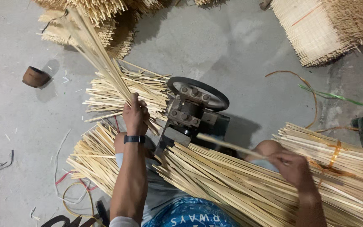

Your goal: The person sits on the floor and feeds bamboo strips one at a time through a hand-cranked splitting machine, pulling each strip through the blade and placing the split strips onto a growing pile beside them, drawing new strips from a bundle.

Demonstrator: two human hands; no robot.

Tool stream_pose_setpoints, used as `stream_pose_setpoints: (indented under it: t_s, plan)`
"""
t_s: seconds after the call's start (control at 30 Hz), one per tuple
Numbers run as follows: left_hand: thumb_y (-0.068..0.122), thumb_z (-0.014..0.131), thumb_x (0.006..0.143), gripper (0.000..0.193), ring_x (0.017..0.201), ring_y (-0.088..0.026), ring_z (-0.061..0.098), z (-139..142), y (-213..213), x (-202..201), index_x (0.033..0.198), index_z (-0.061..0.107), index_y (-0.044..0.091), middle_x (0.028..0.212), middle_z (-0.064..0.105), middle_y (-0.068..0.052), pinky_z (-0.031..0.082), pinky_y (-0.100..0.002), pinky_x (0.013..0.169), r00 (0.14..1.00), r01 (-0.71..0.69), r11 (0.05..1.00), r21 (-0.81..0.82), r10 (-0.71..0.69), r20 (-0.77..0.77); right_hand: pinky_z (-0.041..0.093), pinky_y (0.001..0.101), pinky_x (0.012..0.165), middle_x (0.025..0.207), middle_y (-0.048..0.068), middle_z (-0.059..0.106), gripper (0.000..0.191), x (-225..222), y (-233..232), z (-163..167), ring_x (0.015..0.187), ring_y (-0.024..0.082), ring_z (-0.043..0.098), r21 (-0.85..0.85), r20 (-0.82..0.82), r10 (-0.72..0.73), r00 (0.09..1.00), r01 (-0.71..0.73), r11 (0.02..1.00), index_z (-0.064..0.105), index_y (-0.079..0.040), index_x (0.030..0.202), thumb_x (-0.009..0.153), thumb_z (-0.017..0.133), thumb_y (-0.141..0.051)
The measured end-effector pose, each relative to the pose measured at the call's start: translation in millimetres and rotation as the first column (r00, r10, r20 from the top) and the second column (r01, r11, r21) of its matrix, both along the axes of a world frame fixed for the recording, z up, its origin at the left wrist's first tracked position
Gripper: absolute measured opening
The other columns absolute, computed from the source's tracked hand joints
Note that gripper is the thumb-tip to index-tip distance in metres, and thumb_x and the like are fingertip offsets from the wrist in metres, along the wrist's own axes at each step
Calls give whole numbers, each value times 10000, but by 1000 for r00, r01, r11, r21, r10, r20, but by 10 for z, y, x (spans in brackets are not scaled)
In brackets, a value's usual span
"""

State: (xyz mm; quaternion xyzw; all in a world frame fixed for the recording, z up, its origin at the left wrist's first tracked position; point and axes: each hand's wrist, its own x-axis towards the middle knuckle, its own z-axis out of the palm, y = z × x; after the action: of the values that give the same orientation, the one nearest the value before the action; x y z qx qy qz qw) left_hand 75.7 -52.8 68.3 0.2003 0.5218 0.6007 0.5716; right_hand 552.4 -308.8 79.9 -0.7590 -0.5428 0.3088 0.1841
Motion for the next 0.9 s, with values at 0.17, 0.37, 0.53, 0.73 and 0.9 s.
stream_pose_setpoints:
  t_s: [0.17, 0.37, 0.53, 0.73, 0.9]
  plan:
    - [304, 767, 930, 379, 489, -88, 468, -2, -89, 64, 1112, 565, 41, 841, 732, -101, 356, -238, 383, 991, 86, 992, -89, -94, -96, 605, 373, 711, 927, 68, 807, 188, -60, 182, 117, 745, 204, 741, -31, 10, -108, 994, 108, 994, 829, -119, 1037, 909, 742, -226]
    - [183, 834, 878, 365, 547, -65, 502, -87, -91, 216, 1142, 595, 108, 829, 639, -48, 360, -218, 409, 988, 144, 989, 5, -144, -47, 590, 374, 780, 910, 58, 778, 256, -674, 526, 226, 813, 187, 729, -21, 128, 4, 992, -2, 1000, 816, -155, 1079, 938, 700, -334]
    - [286, 729, 968, 276, 557, -54, 497, -118, -84, 252, 1071, 581, 76, 883, 737, -87, 367, -208, 414, 980, 197, 980, -17, -198, -34, 606, 387, 812, 1016, 102, 772, 409, -718, 578, 236, 849, 214, 752, -259, 216, 30, 976, 28, 966, 742, -136, 1218, 908, 757, -401]
    - [318, 662, 1013, 251, 560, -77, 514, -85, -45, 292, 1012, 541, 98, 876, 751, -86, 388, -222, 417, 981, 193, 981, 0, -193, 11, 600, 414, 909, 1146, 52, 774, 272, -700, 292, -64, 993, 207, 745, -264, 50, 243, 969, -222, 939, 805, -127, 1075, 873, 741, -297]
    - [321, 657, 1014, 240, 578, -88, 527, -18, 23, 199, 1050, 571, 100, 846, 731, -70, 387, -232, 418, 992, 123, 992, -24, -124, -2, 598, 400, 973, 1116, 51, 801, 291, -484, 173, -91, 1007, 193, 767, -362, 20, -10, 1000, 16, 932, 791, -174, 1131, 917, 699, -349]
